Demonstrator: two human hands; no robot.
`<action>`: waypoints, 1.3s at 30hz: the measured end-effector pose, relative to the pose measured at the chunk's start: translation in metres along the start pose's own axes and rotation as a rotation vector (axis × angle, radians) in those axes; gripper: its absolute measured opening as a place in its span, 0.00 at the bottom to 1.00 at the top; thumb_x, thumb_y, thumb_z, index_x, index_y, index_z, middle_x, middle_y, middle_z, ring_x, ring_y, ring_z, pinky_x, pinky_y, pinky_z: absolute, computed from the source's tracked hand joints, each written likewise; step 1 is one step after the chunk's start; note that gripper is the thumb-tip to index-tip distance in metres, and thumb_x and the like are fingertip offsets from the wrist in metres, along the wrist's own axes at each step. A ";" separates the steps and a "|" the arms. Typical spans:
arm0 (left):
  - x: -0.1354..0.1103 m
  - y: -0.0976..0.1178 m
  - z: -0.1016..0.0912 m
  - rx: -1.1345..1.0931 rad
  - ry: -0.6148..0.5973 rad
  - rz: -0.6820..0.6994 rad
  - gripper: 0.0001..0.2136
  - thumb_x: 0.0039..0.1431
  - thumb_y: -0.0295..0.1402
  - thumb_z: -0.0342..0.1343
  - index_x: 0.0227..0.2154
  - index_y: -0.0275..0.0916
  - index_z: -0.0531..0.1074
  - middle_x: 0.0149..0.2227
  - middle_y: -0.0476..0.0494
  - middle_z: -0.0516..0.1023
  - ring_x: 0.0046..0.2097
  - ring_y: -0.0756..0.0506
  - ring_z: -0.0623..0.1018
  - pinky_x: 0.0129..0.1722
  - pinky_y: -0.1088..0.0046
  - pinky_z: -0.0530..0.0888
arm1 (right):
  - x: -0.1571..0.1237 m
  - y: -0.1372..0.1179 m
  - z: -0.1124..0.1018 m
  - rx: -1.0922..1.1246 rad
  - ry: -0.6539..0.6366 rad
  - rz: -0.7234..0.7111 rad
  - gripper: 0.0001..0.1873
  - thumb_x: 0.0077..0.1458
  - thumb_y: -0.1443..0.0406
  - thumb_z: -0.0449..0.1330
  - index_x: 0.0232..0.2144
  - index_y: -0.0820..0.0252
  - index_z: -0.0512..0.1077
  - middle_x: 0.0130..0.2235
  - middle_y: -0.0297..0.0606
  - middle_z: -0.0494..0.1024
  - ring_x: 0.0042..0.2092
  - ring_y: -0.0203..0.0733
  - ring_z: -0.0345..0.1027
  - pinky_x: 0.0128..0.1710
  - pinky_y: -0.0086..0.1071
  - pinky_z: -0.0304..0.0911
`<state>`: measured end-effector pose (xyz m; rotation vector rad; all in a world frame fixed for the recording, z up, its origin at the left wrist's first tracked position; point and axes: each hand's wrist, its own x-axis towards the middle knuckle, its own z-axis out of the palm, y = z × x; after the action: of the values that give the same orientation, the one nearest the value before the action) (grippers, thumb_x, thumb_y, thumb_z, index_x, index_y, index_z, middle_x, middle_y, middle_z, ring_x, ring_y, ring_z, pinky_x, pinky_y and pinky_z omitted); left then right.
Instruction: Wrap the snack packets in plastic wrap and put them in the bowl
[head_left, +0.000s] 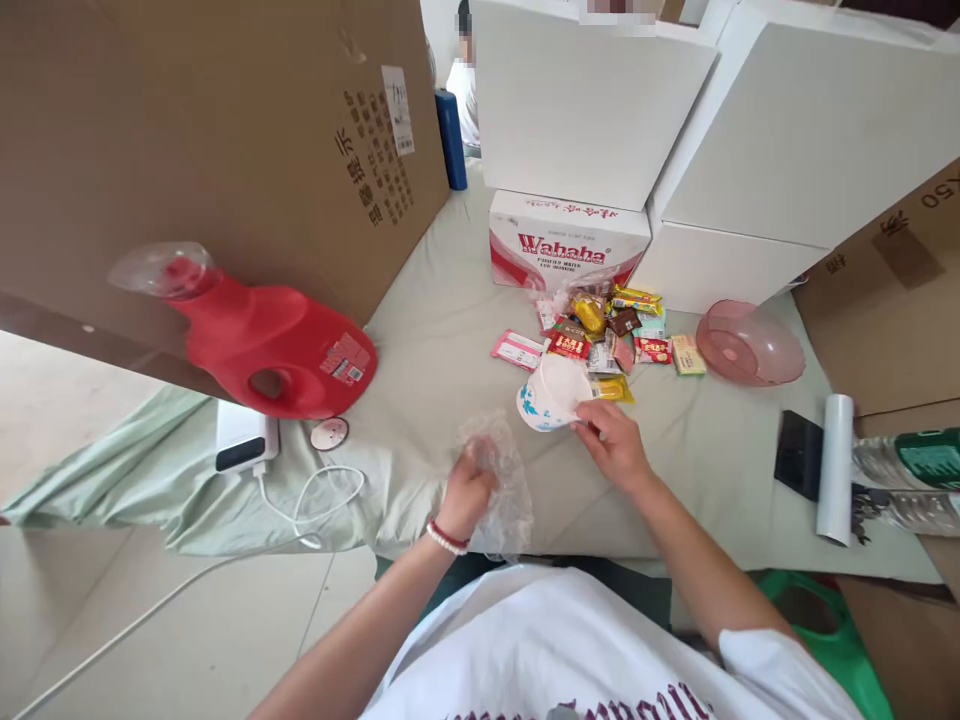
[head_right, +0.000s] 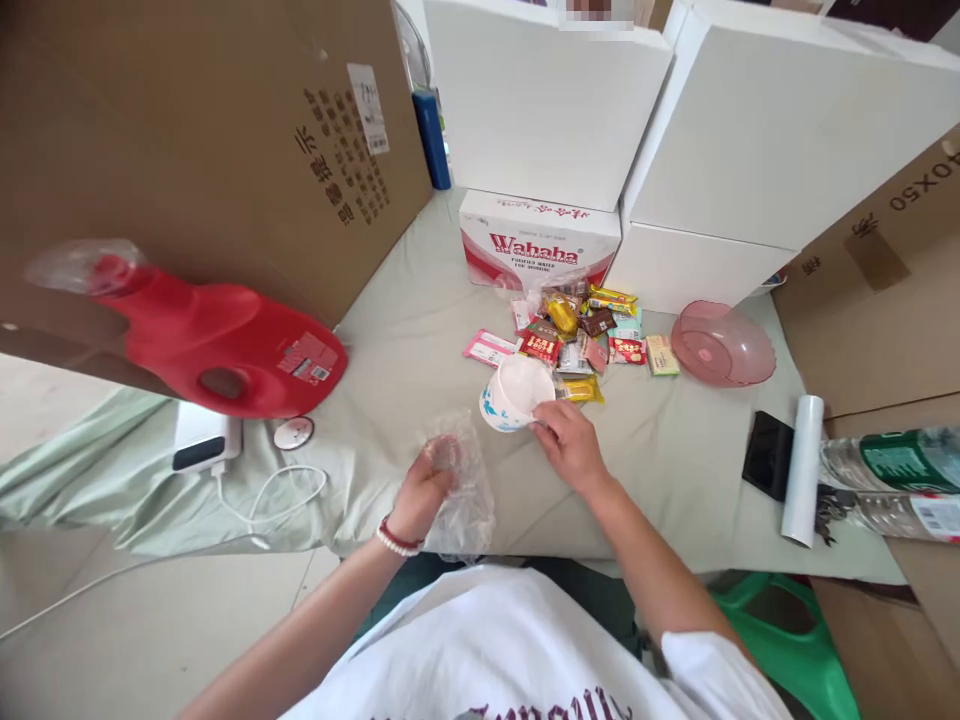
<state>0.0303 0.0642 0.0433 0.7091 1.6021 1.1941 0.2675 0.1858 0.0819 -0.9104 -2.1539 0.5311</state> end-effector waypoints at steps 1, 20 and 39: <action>0.004 0.006 0.011 -0.122 -0.057 -0.073 0.26 0.48 0.38 0.62 0.53 0.40 0.70 0.39 0.47 0.80 0.25 0.52 0.68 0.23 0.75 0.62 | -0.016 -0.004 -0.001 -0.036 0.000 -0.012 0.08 0.70 0.64 0.58 0.45 0.54 0.79 0.46 0.43 0.82 0.43 0.46 0.74 0.44 0.39 0.71; 0.003 0.013 0.057 0.449 -0.100 0.288 0.42 0.49 0.44 0.69 0.67 0.39 0.62 0.49 0.40 0.81 0.47 0.39 0.83 0.47 0.61 0.78 | -0.012 -0.018 -0.019 -0.101 -0.397 0.102 0.24 0.58 0.74 0.64 0.56 0.58 0.73 0.58 0.47 0.77 0.56 0.49 0.74 0.55 0.42 0.71; 0.033 0.022 0.046 0.218 -0.015 0.178 0.43 0.53 0.44 0.70 0.69 0.39 0.60 0.53 0.35 0.79 0.51 0.38 0.81 0.50 0.62 0.78 | -0.019 -0.021 -0.006 -0.074 -0.472 0.422 0.32 0.56 0.70 0.59 0.63 0.54 0.70 0.46 0.41 0.86 0.45 0.52 0.82 0.45 0.36 0.72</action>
<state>0.0593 0.1173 0.0497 1.0156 1.7007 1.1465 0.2720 0.1583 0.0893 -1.4073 -2.4102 0.9574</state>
